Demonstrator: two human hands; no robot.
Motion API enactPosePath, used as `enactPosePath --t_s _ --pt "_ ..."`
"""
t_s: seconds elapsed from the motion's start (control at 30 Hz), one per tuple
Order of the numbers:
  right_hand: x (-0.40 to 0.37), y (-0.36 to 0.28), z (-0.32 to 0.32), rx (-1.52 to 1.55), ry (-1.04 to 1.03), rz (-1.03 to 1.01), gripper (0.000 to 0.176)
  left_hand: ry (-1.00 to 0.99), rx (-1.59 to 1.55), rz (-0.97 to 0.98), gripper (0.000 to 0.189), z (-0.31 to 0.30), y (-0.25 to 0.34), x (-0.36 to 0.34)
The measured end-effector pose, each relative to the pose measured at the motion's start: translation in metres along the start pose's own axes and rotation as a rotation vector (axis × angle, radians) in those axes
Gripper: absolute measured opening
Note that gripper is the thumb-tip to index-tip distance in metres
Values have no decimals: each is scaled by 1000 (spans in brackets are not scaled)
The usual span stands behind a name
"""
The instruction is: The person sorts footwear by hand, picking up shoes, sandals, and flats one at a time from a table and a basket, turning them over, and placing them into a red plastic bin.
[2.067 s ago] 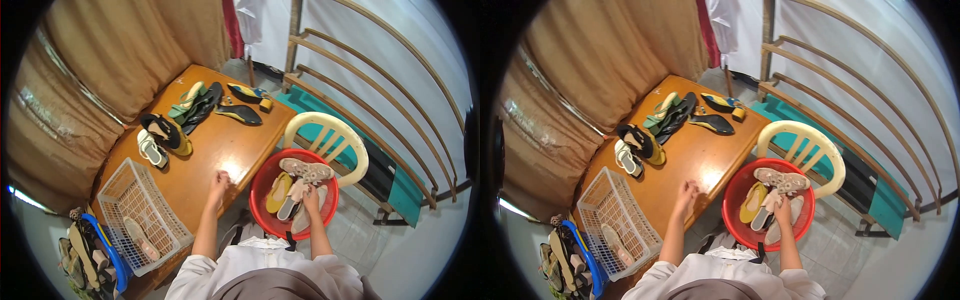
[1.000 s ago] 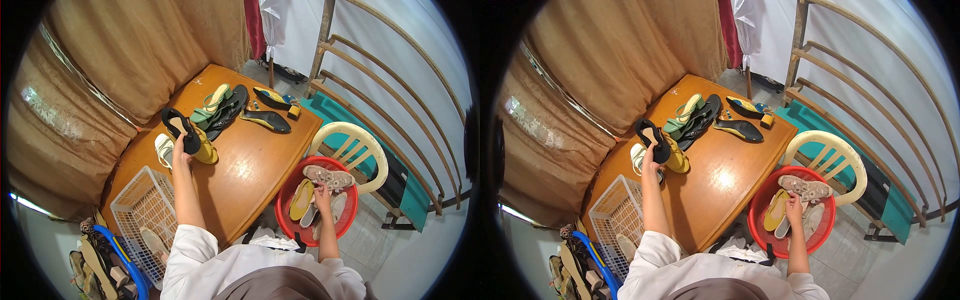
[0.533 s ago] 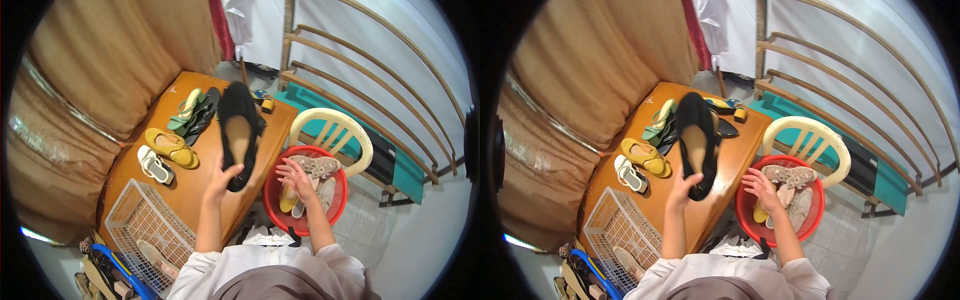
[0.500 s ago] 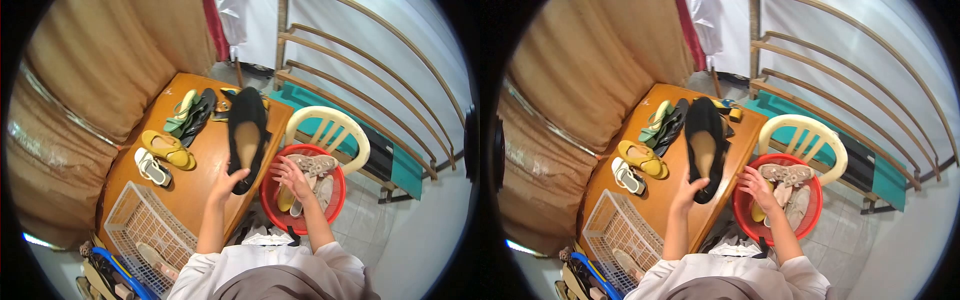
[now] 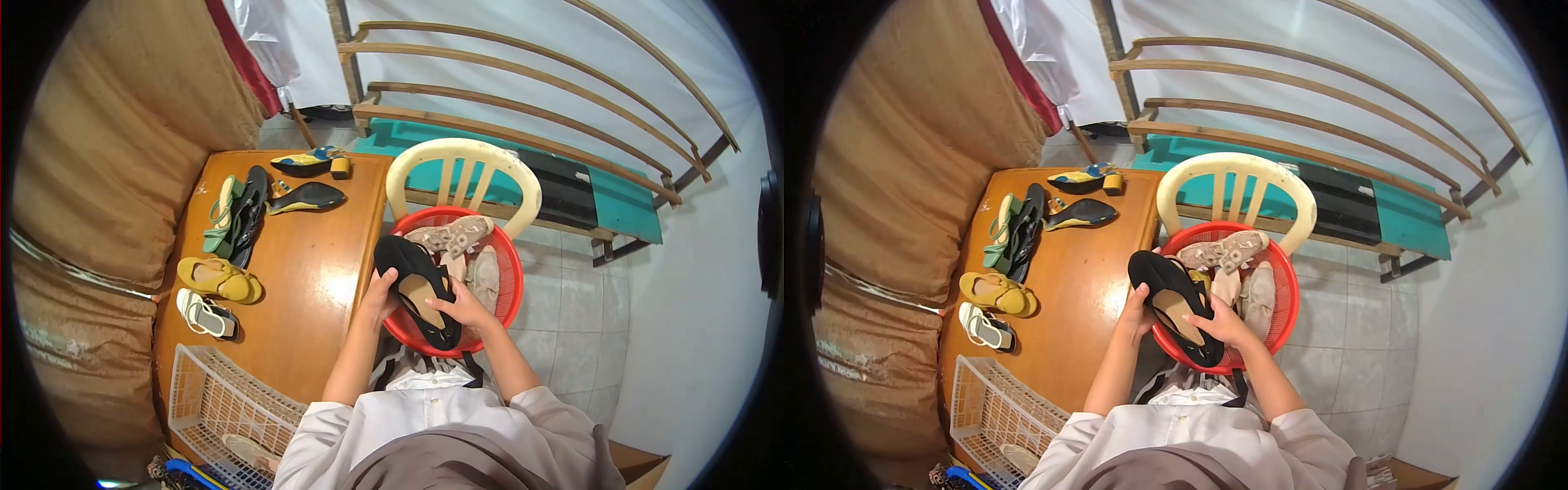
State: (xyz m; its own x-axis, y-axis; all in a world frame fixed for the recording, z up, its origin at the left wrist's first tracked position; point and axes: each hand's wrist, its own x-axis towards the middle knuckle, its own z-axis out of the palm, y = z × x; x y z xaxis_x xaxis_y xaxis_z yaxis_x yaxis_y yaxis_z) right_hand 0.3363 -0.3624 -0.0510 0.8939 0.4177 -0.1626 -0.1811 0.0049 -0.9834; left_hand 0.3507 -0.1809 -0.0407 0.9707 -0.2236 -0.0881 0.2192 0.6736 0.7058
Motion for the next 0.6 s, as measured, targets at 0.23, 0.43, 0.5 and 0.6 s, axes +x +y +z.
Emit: enactPosePath --t_s 0.23,0.43,0.5,0.6 --pt "-9 13 -33 -358 -202 -79 57 19 -18 -92 54 33 -28 19" --pt "-19 22 -34 -378 157 -174 66 247 -13 53 46 37 -51 24" --pt "-18 26 -42 -419 172 -112 69 289 -15 89 46 39 -58 29" --pt "-27 20 -55 -363 203 -2 66 256 33 83 59 35 -70 31"
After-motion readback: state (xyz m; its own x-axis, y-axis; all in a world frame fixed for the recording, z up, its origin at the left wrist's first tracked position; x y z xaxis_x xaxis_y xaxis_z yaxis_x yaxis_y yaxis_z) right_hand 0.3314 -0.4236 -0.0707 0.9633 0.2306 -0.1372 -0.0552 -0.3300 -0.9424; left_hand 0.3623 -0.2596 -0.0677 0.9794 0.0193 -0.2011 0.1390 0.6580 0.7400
